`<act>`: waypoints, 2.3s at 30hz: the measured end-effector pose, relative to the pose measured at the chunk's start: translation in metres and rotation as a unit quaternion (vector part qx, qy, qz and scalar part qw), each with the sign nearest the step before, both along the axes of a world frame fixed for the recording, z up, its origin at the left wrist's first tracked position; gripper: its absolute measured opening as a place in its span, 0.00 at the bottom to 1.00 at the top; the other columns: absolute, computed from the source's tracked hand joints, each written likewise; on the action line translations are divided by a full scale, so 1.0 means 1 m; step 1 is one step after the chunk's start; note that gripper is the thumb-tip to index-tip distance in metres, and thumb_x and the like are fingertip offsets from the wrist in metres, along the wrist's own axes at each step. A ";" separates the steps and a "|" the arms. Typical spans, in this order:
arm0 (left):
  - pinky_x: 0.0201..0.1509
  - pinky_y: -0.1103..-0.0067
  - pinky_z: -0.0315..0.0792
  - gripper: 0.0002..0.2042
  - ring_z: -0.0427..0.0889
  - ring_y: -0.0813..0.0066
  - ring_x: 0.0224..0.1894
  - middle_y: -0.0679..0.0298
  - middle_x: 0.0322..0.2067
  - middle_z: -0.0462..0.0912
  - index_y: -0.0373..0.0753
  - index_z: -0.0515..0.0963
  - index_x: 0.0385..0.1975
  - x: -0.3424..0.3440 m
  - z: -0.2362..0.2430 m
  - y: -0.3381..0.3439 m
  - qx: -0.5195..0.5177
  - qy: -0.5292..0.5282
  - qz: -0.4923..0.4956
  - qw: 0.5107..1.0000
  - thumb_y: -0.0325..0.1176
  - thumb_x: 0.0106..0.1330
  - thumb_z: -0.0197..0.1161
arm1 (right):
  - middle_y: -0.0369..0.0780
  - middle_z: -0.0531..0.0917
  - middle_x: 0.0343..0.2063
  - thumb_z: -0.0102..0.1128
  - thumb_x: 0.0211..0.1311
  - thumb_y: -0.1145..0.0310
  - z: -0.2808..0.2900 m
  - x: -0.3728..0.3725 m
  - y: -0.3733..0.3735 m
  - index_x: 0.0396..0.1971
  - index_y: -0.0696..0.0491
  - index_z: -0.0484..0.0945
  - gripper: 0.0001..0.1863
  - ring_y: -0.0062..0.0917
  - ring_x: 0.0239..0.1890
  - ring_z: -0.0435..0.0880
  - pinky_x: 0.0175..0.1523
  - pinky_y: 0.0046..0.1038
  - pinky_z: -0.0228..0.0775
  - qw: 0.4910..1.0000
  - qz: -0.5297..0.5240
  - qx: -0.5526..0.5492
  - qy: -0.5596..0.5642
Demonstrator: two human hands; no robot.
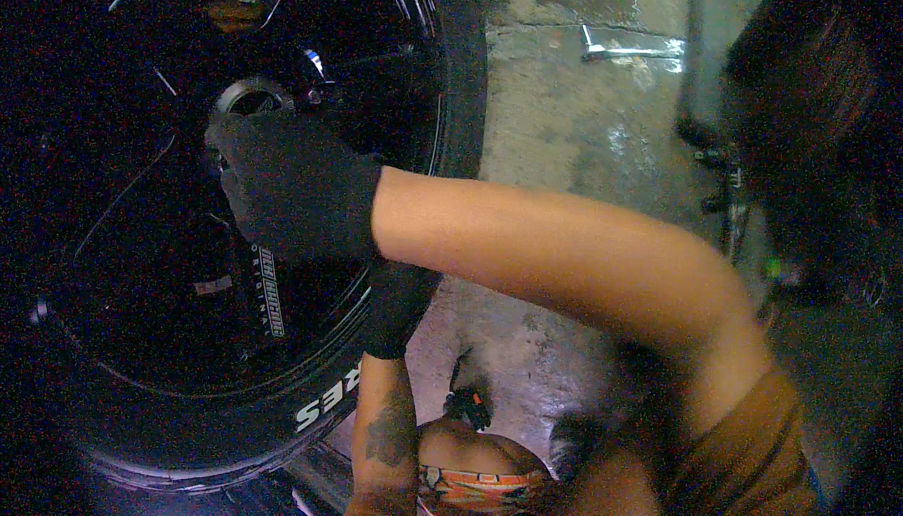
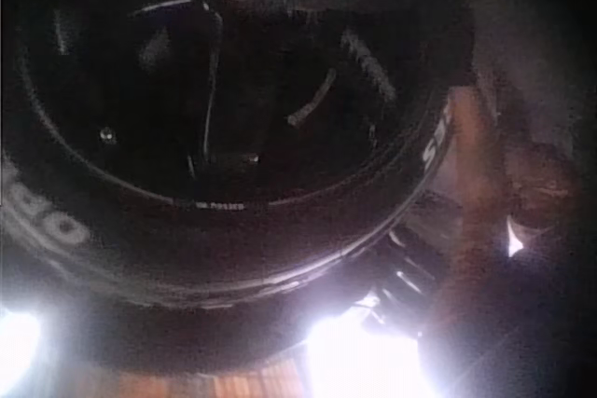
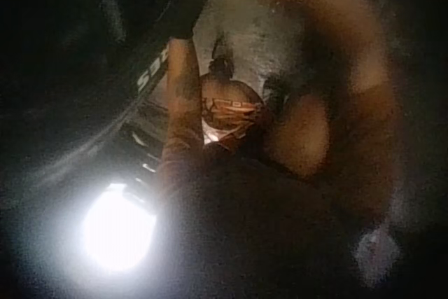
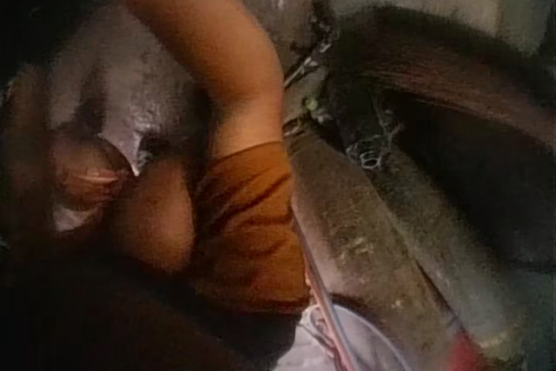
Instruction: The person walks to a car tire and selects a socket from a tool kit. They manually thread lug nuts onto the wheel studs and then use a cordless impact wrench to tighten them securely.
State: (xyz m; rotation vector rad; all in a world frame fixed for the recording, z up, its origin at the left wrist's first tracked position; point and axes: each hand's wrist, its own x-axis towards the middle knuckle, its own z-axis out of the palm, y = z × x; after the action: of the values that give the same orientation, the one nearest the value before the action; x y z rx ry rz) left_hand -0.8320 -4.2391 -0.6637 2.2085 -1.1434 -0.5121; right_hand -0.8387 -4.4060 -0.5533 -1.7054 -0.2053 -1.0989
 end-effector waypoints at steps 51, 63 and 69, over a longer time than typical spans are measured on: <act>0.67 0.63 0.63 0.19 0.74 0.61 0.59 0.54 0.54 0.77 0.38 0.75 0.53 0.010 0.141 -0.082 -0.592 0.514 0.089 0.614 0.43 0.72 0.50 | 0.46 0.81 0.26 0.53 0.54 0.68 0.021 -0.009 -0.019 0.29 0.55 0.76 0.07 0.41 0.30 0.83 0.35 0.38 0.77 0.969 -0.169 -0.166 -0.074; 0.64 0.66 0.66 0.18 0.75 0.64 0.56 0.56 0.53 0.77 0.38 0.73 0.54 0.001 0.144 -0.095 -0.574 0.291 0.202 0.738 0.42 0.74 0.48 | 0.46 0.82 0.26 0.54 0.53 0.67 0.020 0.003 -0.018 0.30 0.55 0.79 0.09 0.41 0.29 0.83 0.33 0.38 0.77 0.960 -0.175 -0.172 -0.131; 0.57 0.68 0.69 0.16 0.78 0.61 0.52 0.56 0.50 0.79 0.36 0.75 0.50 0.010 0.118 -0.082 -0.485 0.014 0.164 0.859 0.40 0.72 0.50 | 0.46 0.82 0.25 0.56 0.52 0.65 0.036 -0.006 -0.017 0.23 0.52 0.81 0.08 0.40 0.29 0.85 0.32 0.39 0.77 0.950 -0.179 -0.254 -0.027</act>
State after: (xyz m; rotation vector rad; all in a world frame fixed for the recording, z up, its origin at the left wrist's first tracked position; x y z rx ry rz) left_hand -0.8219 -4.3210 -0.5454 1.4224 -0.7196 0.1793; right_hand -0.8445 -4.4228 -0.5177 -2.2332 -0.2330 -1.4500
